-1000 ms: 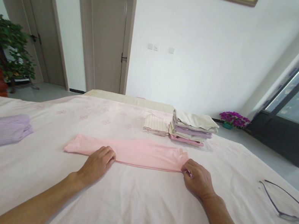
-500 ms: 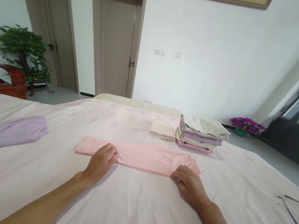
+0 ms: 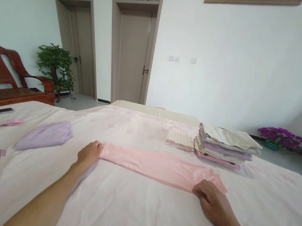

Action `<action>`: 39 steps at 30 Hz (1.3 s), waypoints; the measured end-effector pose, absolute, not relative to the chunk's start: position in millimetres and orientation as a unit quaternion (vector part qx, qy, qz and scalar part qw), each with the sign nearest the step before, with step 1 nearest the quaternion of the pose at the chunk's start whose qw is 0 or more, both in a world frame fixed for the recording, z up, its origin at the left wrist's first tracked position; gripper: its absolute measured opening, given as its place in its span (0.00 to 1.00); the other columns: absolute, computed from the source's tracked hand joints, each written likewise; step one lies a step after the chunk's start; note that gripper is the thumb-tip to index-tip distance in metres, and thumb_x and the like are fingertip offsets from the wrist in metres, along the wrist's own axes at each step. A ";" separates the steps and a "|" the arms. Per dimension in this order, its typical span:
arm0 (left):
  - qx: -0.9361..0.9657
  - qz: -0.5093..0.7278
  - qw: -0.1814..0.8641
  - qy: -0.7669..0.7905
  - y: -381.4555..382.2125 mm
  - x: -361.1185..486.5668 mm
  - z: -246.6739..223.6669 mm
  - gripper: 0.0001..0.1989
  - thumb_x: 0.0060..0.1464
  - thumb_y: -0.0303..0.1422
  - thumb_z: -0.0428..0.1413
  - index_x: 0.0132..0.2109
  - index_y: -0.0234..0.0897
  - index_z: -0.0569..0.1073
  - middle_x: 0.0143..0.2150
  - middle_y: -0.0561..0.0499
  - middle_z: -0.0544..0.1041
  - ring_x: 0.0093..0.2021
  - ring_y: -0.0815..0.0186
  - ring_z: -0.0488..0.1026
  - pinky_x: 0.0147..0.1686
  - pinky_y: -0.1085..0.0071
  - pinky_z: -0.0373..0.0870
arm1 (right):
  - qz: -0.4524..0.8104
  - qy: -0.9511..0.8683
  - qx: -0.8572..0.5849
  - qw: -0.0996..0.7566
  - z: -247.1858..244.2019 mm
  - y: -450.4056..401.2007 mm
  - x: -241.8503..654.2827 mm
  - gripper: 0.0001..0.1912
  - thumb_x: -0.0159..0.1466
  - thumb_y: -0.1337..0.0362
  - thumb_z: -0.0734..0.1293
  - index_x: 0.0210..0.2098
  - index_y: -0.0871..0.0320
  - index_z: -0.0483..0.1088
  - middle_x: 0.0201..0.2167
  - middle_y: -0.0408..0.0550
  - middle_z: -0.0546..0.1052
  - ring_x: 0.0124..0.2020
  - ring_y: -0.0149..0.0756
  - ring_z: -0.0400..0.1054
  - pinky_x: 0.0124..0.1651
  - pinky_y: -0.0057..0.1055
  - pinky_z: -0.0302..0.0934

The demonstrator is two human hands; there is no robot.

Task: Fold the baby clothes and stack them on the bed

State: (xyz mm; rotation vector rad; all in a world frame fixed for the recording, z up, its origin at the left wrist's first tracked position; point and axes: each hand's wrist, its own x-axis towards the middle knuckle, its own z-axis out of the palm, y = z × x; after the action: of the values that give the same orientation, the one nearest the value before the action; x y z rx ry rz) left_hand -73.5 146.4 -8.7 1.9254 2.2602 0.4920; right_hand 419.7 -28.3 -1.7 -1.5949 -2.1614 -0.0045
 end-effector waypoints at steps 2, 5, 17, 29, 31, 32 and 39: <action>0.640 0.155 0.073 0.749 148.6 -75.5 -7.2 0.16 0.60 0.41 0.43 0.40 0.43 0.74 0.44 0.45 0.79 0.44 0.55 0.75 0.33 0.67 0.63 | 0.001 -0.782 -0.583 0.222 -3.3 -27.6 420.9 0.10 0.57 0.73 0.57 0.31 0.54 0.67 0.31 0.44 0.71 0.35 0.37 0.65 0.39 0.33 0.58; 0.646 0.145 0.082 0.745 150.5 -78.9 -4.4 0.15 0.59 0.40 0.44 0.38 0.43 0.75 0.42 0.46 0.80 0.42 0.56 0.76 0.32 0.68 0.63 | 0.008 -0.781 -0.588 0.210 -5.8 -26.6 423.1 0.11 0.57 0.74 0.57 0.31 0.54 0.67 0.31 0.44 0.71 0.35 0.37 0.64 0.39 0.33 0.58; 0.654 0.168 0.047 0.736 149.5 -73.5 2.2 0.11 0.55 0.43 0.52 0.35 0.42 0.73 0.42 0.50 0.79 0.41 0.60 0.75 0.31 0.71 0.62 | 0.023 -0.773 -0.597 0.213 -7.1 -24.8 424.1 0.11 0.57 0.72 0.57 0.32 0.53 0.68 0.32 0.44 0.73 0.36 0.38 0.65 0.40 0.33 0.59; 0.657 0.190 0.048 0.728 156.8 -72.1 -10.3 0.14 0.58 0.46 0.49 0.41 0.43 0.72 0.43 0.50 0.78 0.41 0.60 0.75 0.31 0.70 0.62 | 0.030 -0.769 -0.604 0.208 -4.0 -25.1 421.1 0.11 0.58 0.72 0.56 0.32 0.54 0.68 0.32 0.44 0.73 0.36 0.38 0.65 0.40 0.34 0.59; 0.656 0.194 0.045 0.728 156.8 -69.9 -10.3 0.13 0.57 0.46 0.51 0.39 0.43 0.72 0.42 0.49 0.77 0.40 0.60 0.75 0.31 0.70 0.62 | 0.033 -0.767 -0.606 0.209 -4.0 -24.7 420.8 0.12 0.57 0.72 0.56 0.32 0.54 0.68 0.32 0.44 0.73 0.36 0.38 0.65 0.40 0.34 0.60; 0.656 0.198 0.040 0.727 156.2 -68.8 -9.8 0.12 0.56 0.44 0.52 0.38 0.42 0.72 0.42 0.48 0.77 0.41 0.60 0.74 0.32 0.70 0.62 | 0.034 -0.766 -0.606 0.212 -4.1 -24.5 420.7 0.12 0.57 0.72 0.56 0.32 0.54 0.68 0.32 0.44 0.73 0.35 0.38 0.66 0.40 0.34 0.60; 0.678 0.255 0.002 0.690 150.9 -63.7 -0.2 0.09 0.60 0.40 0.50 0.41 0.42 0.70 0.44 0.49 0.77 0.48 0.60 0.72 0.44 0.69 0.63 | 0.042 -0.762 -0.604 0.229 -6.1 -22.9 422.1 0.11 0.56 0.70 0.57 0.32 0.53 0.69 0.32 0.46 0.74 0.35 0.40 0.66 0.39 0.36 0.61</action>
State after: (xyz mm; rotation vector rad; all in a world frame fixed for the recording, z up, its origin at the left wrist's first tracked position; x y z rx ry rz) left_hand -63.7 150.9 -0.2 2.1256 2.1634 0.8010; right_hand 422.1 -22.9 -6.1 -1.6628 -2.0978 0.1167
